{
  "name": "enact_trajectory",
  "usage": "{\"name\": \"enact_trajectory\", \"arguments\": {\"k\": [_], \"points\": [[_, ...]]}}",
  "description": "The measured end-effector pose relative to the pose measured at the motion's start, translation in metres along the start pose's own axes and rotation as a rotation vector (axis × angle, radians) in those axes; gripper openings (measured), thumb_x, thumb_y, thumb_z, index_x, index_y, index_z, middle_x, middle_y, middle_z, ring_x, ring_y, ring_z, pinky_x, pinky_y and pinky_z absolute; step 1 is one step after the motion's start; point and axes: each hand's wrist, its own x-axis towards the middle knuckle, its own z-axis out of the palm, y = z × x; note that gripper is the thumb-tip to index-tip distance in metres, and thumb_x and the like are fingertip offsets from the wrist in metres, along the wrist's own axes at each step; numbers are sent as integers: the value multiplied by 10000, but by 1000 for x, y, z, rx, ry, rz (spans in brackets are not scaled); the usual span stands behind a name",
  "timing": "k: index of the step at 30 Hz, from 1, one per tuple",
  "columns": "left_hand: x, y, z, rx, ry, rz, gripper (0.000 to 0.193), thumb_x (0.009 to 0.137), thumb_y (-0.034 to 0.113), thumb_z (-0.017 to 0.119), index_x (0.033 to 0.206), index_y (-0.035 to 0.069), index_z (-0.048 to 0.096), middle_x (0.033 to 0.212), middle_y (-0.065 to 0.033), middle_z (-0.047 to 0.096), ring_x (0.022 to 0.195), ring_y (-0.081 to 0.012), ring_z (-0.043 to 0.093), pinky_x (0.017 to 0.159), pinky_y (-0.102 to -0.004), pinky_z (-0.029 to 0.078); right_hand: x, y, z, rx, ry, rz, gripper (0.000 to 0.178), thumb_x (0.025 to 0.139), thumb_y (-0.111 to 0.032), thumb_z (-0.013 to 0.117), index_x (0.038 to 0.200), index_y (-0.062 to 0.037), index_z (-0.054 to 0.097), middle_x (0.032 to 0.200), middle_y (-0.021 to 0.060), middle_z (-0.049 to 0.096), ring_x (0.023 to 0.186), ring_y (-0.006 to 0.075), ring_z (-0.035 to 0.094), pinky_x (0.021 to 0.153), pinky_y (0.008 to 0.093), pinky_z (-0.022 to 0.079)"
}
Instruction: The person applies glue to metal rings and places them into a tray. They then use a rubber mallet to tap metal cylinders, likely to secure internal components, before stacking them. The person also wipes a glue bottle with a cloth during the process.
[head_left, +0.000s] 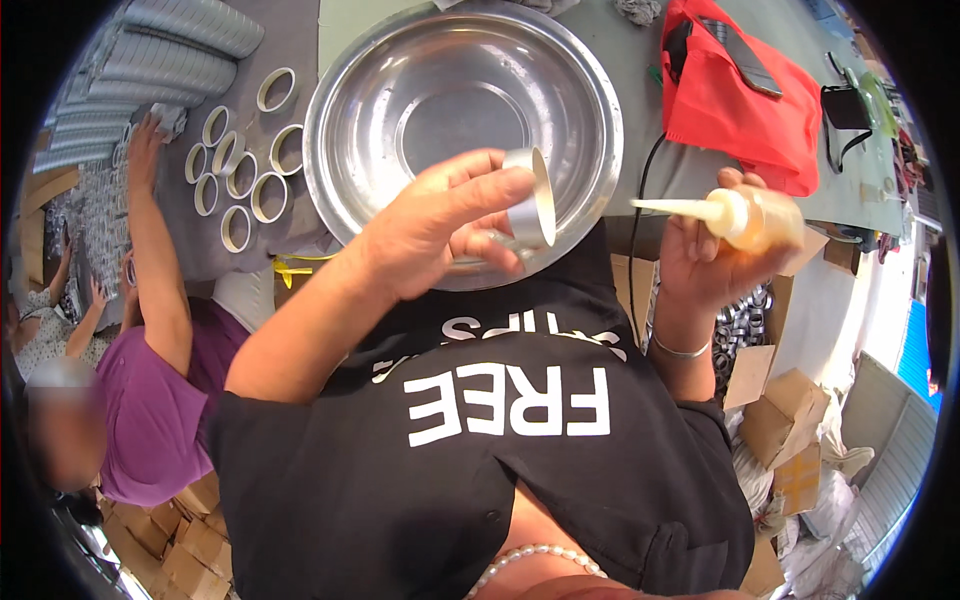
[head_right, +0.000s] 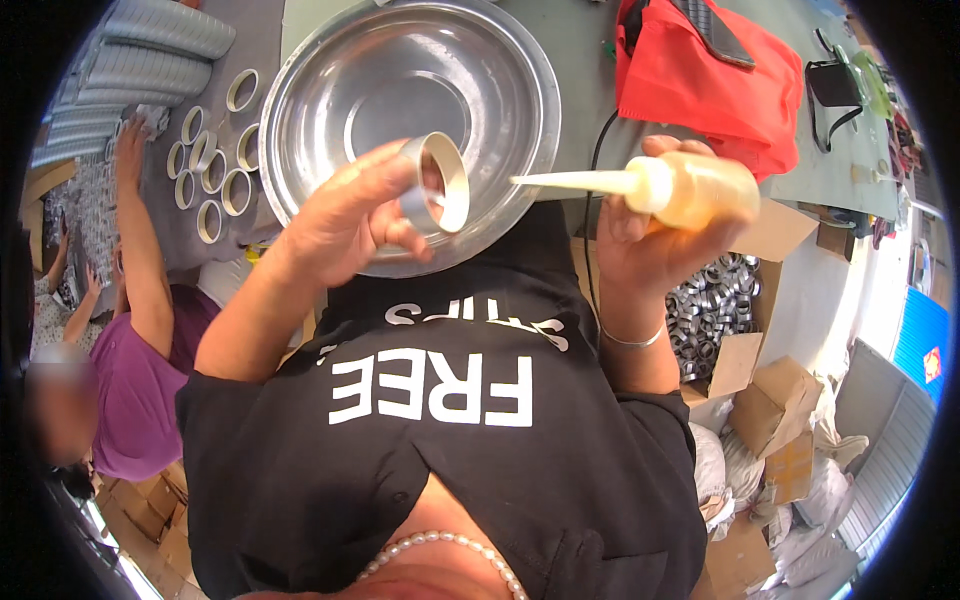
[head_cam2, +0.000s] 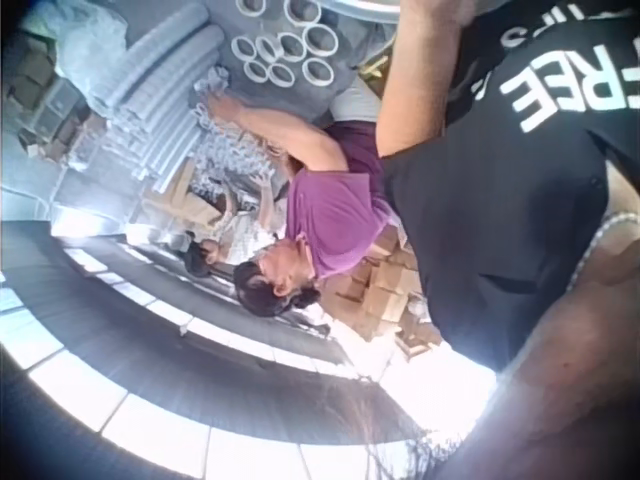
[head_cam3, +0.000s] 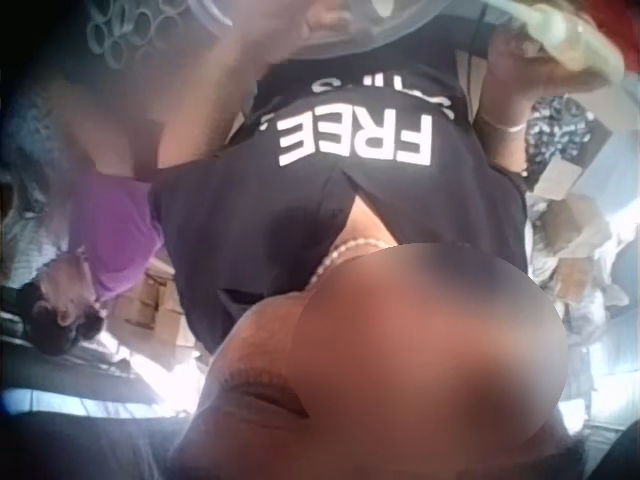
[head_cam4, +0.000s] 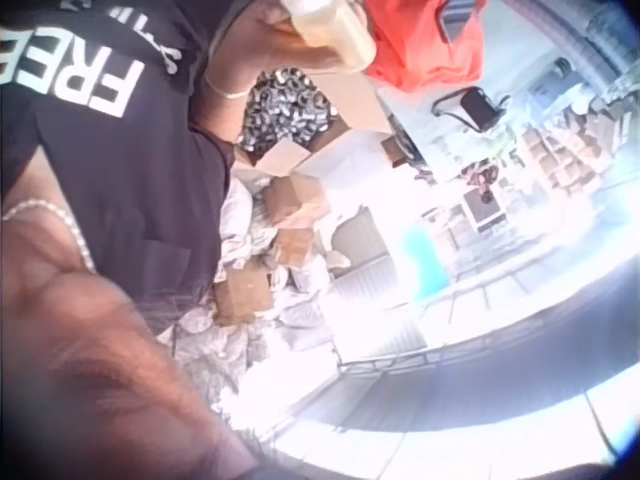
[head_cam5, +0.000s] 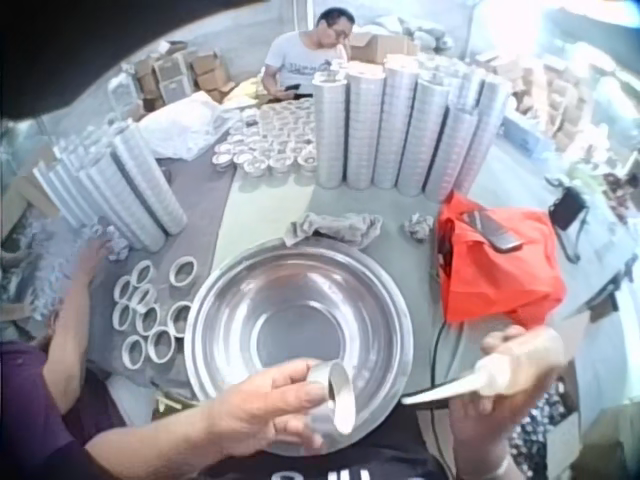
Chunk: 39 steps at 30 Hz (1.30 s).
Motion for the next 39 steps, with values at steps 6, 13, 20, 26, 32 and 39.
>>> {"name": "enact_trajectory", "arguments": {"k": [6,13,20,26,32,39], "points": [[-33,-23,15,-382,-2,-175,761,940,623,562,1294,-48,499,1003,-150,672,872,-246,716,673,-304,645,-19,-18,31,-781,-555,-418,885,750,-532,829,1329,-7,415,1151,288,603,883,311,653,695,361,578],[-41,-22,22,-310,19,-226,812,939,685,488,1294,-45,494,1029,-171,680,852,-234,724,658,-294,647,-2,-3,68,-922,-992,-653,675,778,-332,849,1204,17,458,1023,320,649,591,220,637,450,301,507],[-44,-16,25,-207,34,-163,729,952,609,543,1306,-26,487,1075,-156,661,898,-213,705,689,-281,638,-5,-1,71,-988,-1000,-696,473,816,-223,803,1081,22,497,943,325,675,515,202,617,407,283,489],[-46,-20,23,-89,64,101,596,847,162,805,1328,29,478,1217,-95,549,1045,-171,637,738,-268,616,-1,-10,70,-982,-1019,-625,552,800,-253,834,1121,24,481,966,344,664,519,208,633,396,284,489],[-44,-20,24,456,89,499,756,649,58,923,1309,100,557,1242,-58,508,1105,-158,603,783,-293,621,-6,-46,78,-1047,-1008,-109,796,735,-369,889,1318,-76,434,1224,288,606,830,300,676,656,362,552],[-38,-10,18,1038,46,978,644,595,50,930,1168,54,637,1186,-140,598,1055,-228,634,777,-310,592,1,-55,76,-989,-811,106,778,756,-516,823,1243,-14,481,1111,235,616,939,298,665,763,364,571]]}}
